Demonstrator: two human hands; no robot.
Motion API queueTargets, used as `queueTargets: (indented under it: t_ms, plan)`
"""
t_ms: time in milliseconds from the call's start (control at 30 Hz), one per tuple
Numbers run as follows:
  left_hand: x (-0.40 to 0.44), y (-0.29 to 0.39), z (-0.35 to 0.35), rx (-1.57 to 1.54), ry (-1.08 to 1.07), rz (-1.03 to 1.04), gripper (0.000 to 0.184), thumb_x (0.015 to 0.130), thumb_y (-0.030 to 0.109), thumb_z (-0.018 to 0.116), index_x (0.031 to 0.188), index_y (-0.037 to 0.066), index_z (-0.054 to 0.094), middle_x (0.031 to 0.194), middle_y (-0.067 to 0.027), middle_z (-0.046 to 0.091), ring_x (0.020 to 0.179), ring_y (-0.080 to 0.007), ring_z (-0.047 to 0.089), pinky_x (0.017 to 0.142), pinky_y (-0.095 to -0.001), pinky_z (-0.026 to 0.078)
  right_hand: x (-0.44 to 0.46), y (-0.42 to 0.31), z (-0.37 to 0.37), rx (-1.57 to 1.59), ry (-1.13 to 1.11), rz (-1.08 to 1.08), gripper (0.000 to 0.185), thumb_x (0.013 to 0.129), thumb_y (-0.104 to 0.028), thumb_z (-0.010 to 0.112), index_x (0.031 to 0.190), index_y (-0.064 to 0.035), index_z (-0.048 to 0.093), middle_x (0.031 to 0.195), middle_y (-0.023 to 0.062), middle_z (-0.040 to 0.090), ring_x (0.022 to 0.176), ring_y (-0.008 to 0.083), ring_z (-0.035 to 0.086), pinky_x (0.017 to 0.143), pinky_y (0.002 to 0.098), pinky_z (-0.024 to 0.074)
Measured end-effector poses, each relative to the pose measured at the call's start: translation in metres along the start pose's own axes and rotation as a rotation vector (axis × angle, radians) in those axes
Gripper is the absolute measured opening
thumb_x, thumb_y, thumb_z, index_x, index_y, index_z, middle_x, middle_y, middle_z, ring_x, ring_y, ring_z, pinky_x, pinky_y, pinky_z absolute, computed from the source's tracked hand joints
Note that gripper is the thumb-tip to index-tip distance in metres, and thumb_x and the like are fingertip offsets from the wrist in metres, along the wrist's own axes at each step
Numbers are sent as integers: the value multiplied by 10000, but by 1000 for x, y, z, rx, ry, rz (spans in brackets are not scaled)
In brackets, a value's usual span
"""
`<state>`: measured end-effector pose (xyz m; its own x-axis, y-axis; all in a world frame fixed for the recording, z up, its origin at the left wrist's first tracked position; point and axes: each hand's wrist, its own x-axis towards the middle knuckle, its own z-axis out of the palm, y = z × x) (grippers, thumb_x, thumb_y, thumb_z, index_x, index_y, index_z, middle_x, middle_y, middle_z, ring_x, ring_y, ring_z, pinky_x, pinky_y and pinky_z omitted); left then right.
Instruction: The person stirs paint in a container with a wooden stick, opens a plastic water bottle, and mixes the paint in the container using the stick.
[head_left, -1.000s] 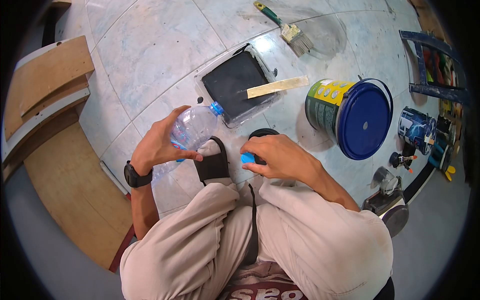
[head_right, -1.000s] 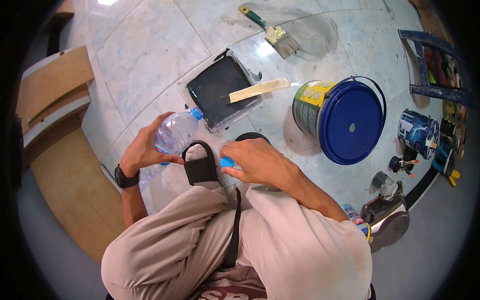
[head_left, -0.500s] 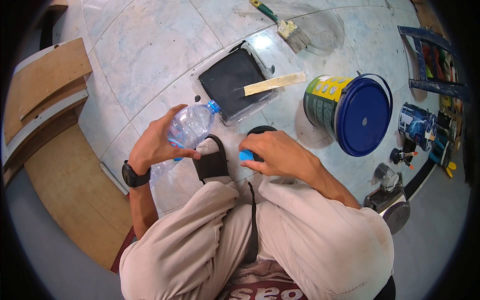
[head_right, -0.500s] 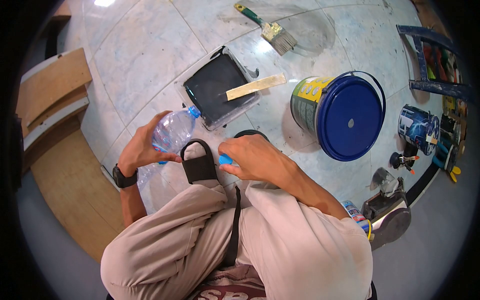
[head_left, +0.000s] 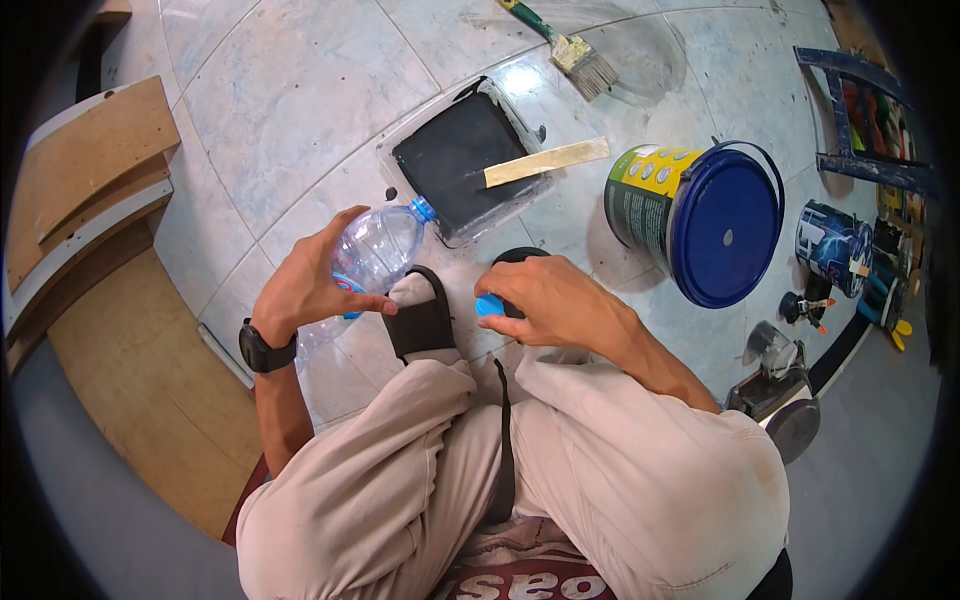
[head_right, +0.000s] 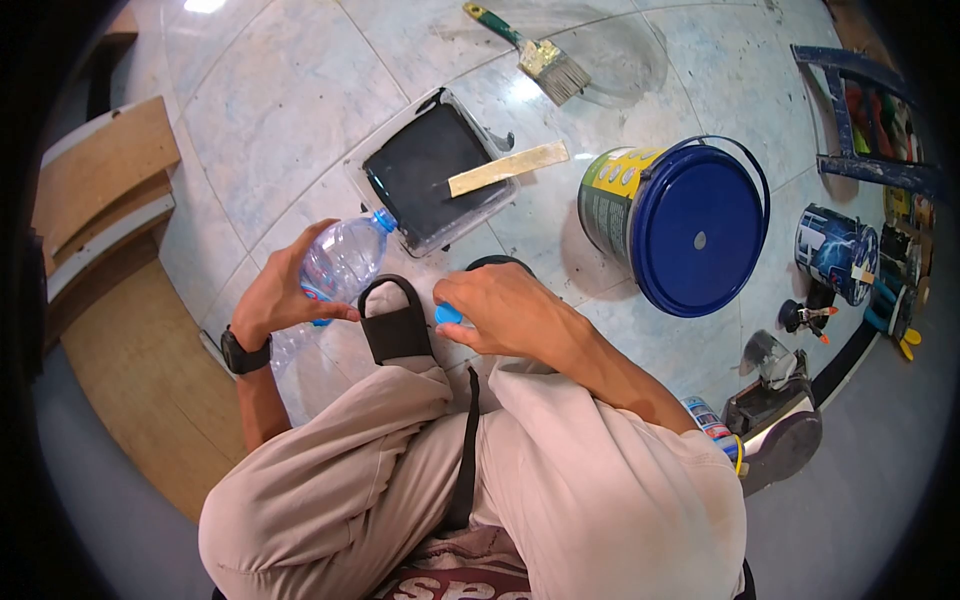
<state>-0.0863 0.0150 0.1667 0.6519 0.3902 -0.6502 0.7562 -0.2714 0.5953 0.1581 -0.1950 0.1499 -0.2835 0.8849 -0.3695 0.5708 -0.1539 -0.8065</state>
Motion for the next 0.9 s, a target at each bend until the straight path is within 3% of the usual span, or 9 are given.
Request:
queueTargets:
  t_ms: [900]
  plan:
    - [0,0,0,7,-8,0,1240,491,544,1031,1498,40,513,1317,-244,693,1195,-399,693,1028,-444,541,0,1,-1,8,2,7,294,908,-290,762,1056,-38,728,1008,136,752,883,336,725,792,424,565]
